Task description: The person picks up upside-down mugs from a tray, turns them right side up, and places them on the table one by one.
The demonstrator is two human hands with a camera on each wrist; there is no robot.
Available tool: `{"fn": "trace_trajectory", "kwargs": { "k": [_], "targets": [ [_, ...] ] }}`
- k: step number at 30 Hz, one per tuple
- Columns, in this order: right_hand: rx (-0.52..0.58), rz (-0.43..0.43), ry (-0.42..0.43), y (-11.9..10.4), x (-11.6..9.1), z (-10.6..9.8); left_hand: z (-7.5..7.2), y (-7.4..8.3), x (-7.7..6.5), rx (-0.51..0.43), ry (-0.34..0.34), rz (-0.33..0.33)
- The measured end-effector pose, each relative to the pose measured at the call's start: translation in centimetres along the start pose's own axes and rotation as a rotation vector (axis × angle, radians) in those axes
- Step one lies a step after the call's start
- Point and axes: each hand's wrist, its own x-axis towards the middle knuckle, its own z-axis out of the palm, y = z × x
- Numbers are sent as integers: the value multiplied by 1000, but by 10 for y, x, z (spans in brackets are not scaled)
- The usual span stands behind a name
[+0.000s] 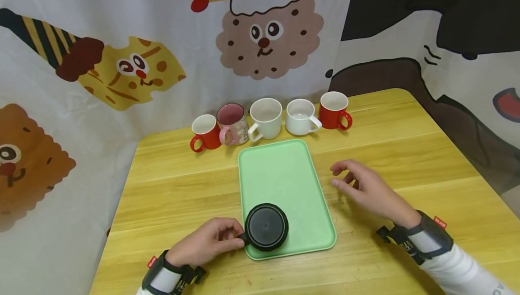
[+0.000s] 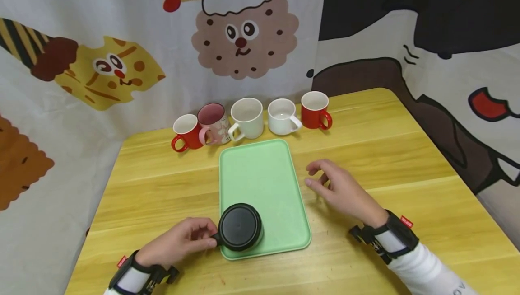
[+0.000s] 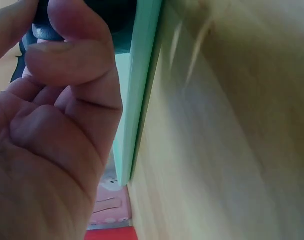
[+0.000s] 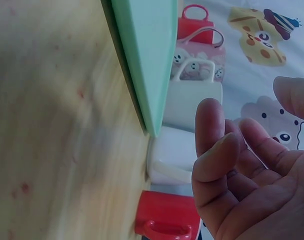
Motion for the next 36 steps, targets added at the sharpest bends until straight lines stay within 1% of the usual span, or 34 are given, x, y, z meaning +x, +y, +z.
{"fn": "trace_trajectory", "kwargs": {
  "k": [5, 8, 12, 14, 17, 20, 22, 25, 28, 31, 36],
  "targets": [
    [43, 13, -40, 0, -3, 8, 3, -4, 0, -83, -57, 15],
    [70, 35, -68, -2, -5, 12, 4, -6, 0, -102, -73, 23],
    [82, 54, -81, -4, -8, 16, 4, -9, 0, -90, -53, 40],
    [85, 64, -80, -5, -9, 17, 4, -10, -1, -88, -36, 64],
    [93, 76, -80, -7, -10, 17, 1, -8, -1, -105, -5, 116],
    [104, 78, -78, -9, -12, 16, -3, -3, -1, -131, 38, 174],
    [114, 72, -78, -10, -12, 16, -6, 1, 1, -141, 78, 208],
    [126, 56, -76, -12, -11, 16, -10, 10, 4, -147, 147, 242],
    [148, 27, -70, -16, -10, 17, -13, 17, 10, -155, 206, 292],
    [188, -2, -68, -19, -8, 19, -14, 23, 18, -181, 253, 357],
    [310, -13, -96, -28, 0, 29, -14, 32, 32, -271, 309, 417]
  ]
}}
